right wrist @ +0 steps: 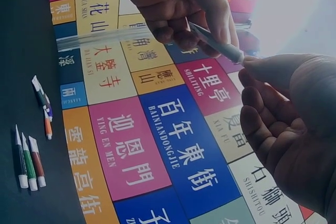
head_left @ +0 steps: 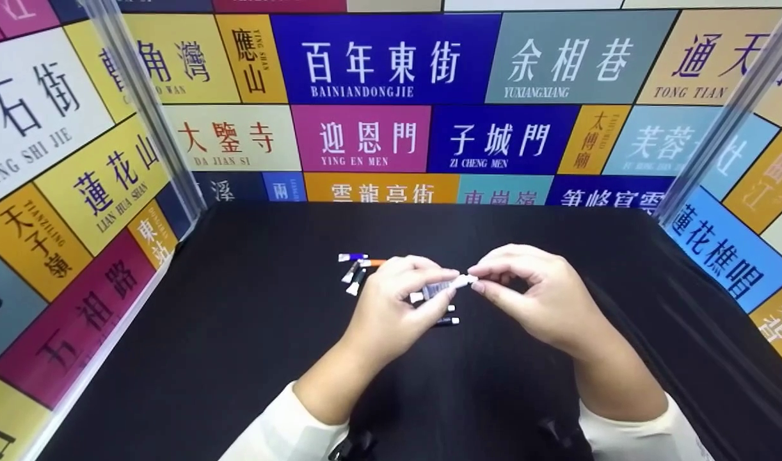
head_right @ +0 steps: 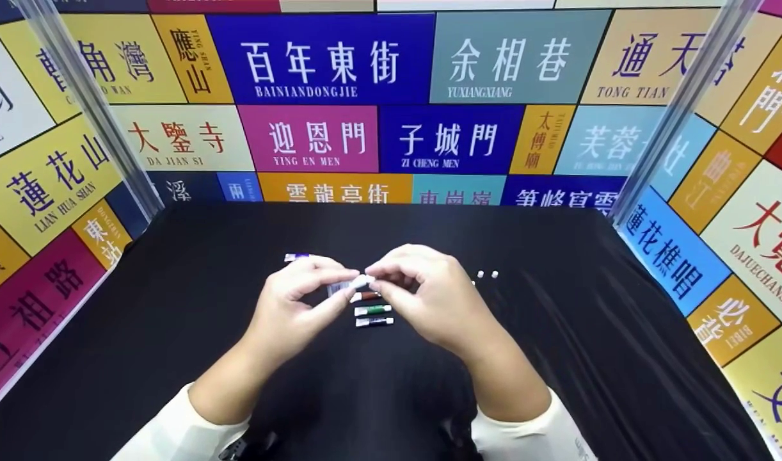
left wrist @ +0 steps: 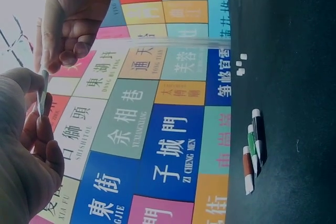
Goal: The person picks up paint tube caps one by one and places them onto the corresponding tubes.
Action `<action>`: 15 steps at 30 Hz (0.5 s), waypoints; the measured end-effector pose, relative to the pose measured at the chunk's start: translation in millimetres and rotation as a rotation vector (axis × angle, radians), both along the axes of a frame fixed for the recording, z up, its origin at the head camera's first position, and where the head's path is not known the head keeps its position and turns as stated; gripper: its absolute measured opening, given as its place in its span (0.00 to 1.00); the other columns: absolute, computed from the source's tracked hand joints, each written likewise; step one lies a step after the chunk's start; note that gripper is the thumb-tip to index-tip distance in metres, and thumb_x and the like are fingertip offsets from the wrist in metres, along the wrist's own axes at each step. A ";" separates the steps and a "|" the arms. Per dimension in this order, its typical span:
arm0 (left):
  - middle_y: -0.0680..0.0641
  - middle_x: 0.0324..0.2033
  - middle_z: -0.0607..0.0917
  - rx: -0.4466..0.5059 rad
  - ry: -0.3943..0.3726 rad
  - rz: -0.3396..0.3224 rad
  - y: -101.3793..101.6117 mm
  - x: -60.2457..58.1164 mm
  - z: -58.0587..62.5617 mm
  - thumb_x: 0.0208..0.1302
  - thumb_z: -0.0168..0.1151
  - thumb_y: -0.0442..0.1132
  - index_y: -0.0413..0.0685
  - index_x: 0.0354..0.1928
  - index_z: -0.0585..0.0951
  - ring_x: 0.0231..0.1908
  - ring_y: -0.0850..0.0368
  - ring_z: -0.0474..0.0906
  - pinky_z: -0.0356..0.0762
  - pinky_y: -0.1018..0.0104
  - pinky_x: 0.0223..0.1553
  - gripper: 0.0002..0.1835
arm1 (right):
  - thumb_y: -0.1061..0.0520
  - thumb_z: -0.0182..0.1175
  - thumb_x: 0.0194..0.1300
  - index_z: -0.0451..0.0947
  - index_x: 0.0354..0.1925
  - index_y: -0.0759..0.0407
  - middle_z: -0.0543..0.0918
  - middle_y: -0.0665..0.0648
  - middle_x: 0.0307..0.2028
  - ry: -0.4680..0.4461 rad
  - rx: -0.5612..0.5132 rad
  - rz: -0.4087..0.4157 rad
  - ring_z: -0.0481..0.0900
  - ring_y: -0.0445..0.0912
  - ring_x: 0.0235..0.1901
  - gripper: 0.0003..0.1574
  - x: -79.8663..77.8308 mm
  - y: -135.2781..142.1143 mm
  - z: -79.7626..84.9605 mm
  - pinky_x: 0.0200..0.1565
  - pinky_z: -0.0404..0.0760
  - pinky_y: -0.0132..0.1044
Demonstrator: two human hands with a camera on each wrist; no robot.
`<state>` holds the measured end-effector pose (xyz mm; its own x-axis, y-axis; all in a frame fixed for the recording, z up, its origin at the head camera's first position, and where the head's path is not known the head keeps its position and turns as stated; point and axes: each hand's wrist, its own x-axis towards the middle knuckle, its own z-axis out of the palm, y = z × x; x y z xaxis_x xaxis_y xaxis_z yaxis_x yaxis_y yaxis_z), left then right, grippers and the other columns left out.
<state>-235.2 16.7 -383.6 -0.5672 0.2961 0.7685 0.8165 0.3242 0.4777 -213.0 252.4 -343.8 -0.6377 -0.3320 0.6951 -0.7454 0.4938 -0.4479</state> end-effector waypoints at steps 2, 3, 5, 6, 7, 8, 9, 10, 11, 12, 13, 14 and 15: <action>0.56 0.43 0.93 -0.001 0.001 -0.003 -0.2 -0.2 -0.3 0.68 0.75 0.42 0.56 0.50 0.94 0.44 0.60 0.84 0.81 0.66 0.45 0.10 | 0.64 0.78 0.60 0.93 0.43 0.48 0.91 0.45 0.39 -0.004 0.006 -0.003 0.82 0.38 0.34 0.15 0.1 -0.4 -0.1 0.39 0.79 0.22; 0.56 0.43 0.93 -0.002 0.001 -0.004 -0.3 -0.3 -0.4 0.69 0.75 0.42 0.56 0.50 0.94 0.44 0.60 0.84 0.81 0.66 0.46 0.10 | 0.63 0.78 0.61 0.93 0.44 0.47 0.91 0.45 0.39 -0.012 0.011 -0.008 0.82 0.38 0.34 0.14 0.1 -0.4 0.0 0.39 0.78 0.22; 0.56 0.43 0.93 -0.006 0.002 -0.007 -0.9 -0.4 -0.8 0.69 0.75 0.42 0.56 0.50 0.93 0.45 0.60 0.84 0.81 0.66 0.47 0.10 | 0.62 0.78 0.62 0.93 0.44 0.47 0.91 0.45 0.39 -0.019 0.019 -0.017 0.81 0.37 0.34 0.13 0.2 -0.4 0.0 0.39 0.78 0.22; 0.56 0.43 0.93 -0.008 0.002 -0.009 -1.0 -0.5 -1.0 0.69 0.75 0.42 0.56 0.50 0.93 0.45 0.60 0.84 0.81 0.66 0.48 0.10 | 0.61 0.77 0.63 0.92 0.44 0.47 0.91 0.45 0.39 -0.024 0.025 -0.022 0.81 0.37 0.34 0.12 0.1 -0.3 -0.1 0.39 0.78 0.22; 0.56 0.43 0.93 -0.011 0.001 -0.011 -1.2 -0.5 -1.1 0.69 0.75 0.42 0.56 0.50 0.93 0.45 0.60 0.84 0.82 0.66 0.48 0.10 | 0.60 0.77 0.64 0.92 0.44 0.46 0.90 0.45 0.38 -0.031 0.029 -0.027 0.81 0.37 0.34 0.11 0.1 -0.3 0.0 0.39 0.78 0.23; 0.55 0.43 0.93 -0.015 0.001 -0.013 -1.3 -0.5 -1.2 0.69 0.75 0.42 0.55 0.50 0.93 0.45 0.60 0.85 0.82 0.66 0.49 0.10 | 0.60 0.77 0.64 0.92 0.44 0.46 0.90 0.45 0.38 -0.040 0.032 -0.033 0.81 0.37 0.34 0.11 0.3 -0.3 0.0 0.39 0.78 0.23; 0.55 0.43 0.93 -0.018 0.000 -0.014 -1.4 -0.6 -1.5 0.69 0.75 0.42 0.55 0.50 0.93 0.46 0.60 0.85 0.82 0.66 0.49 0.10 | 0.59 0.77 0.65 0.92 0.43 0.45 0.90 0.44 0.38 -0.053 0.036 -0.040 0.80 0.37 0.34 0.10 0.3 -0.3 -0.1 0.38 0.78 0.24; 0.55 0.44 0.93 -0.021 -0.001 -0.015 -1.6 -0.4 -1.4 0.69 0.74 0.42 0.55 0.50 0.93 0.46 0.60 0.85 0.82 0.66 0.49 0.10 | 0.58 0.76 0.65 0.92 0.43 0.45 0.90 0.43 0.38 -0.063 0.040 -0.047 0.80 0.37 0.34 0.10 0.3 -0.3 -0.3 0.38 0.78 0.25; 0.55 0.44 0.93 -0.023 -0.004 -0.019 -1.6 -0.3 -1.2 0.69 0.74 0.42 0.55 0.51 0.93 0.46 0.60 0.85 0.82 0.66 0.50 0.10 | 0.58 0.76 0.66 0.92 0.43 0.44 0.90 0.42 0.38 -0.076 0.045 -0.058 0.80 0.37 0.34 0.09 0.2 -0.2 -0.4 0.38 0.78 0.25; 0.55 0.44 0.93 -0.024 -0.005 -0.021 -1.6 -0.2 -1.1 0.69 0.74 0.42 0.55 0.51 0.93 0.46 0.60 0.85 0.82 0.66 0.50 0.10 | 0.57 0.75 0.67 0.92 0.43 0.42 0.90 0.41 0.38 -0.094 0.049 -0.070 0.80 0.37 0.34 0.09 0.2 -0.1 -0.7 0.38 0.78 0.26; 0.55 0.44 0.93 -0.024 -0.006 -0.023 -1.5 -0.3 -1.3 0.69 0.74 0.42 0.55 0.50 0.93 0.46 0.60 0.85 0.82 0.66 0.50 0.10 | 0.56 0.75 0.67 0.92 0.42 0.40 0.90 0.39 0.38 -0.112 0.051 -0.082 0.80 0.38 0.33 0.08 0.2 -0.2 -0.9 0.37 0.78 0.26; 0.55 0.44 0.93 -0.023 -0.009 -0.025 -1.4 -0.3 -1.3 0.69 0.74 0.42 0.55 0.50 0.93 0.46 0.60 0.85 0.82 0.66 0.49 0.10 | 0.55 0.74 0.68 0.92 0.41 0.39 0.90 0.38 0.38 -0.125 0.055 -0.095 0.80 0.37 0.33 0.08 0.0 -0.3 -1.4 0.37 0.78 0.26; 0.56 0.44 0.93 -0.022 -0.013 -0.026 -1.3 -0.1 -1.4 0.69 0.74 0.42 0.55 0.50 0.93 0.46 0.60 0.85 0.82 0.66 0.49 0.10 | 0.55 0.74 0.69 0.92 0.40 0.38 0.89 0.37 0.37 -0.137 0.058 -0.106 0.80 0.37 0.33 0.08 -0.4 -0.4 -1.9 0.37 0.78 0.27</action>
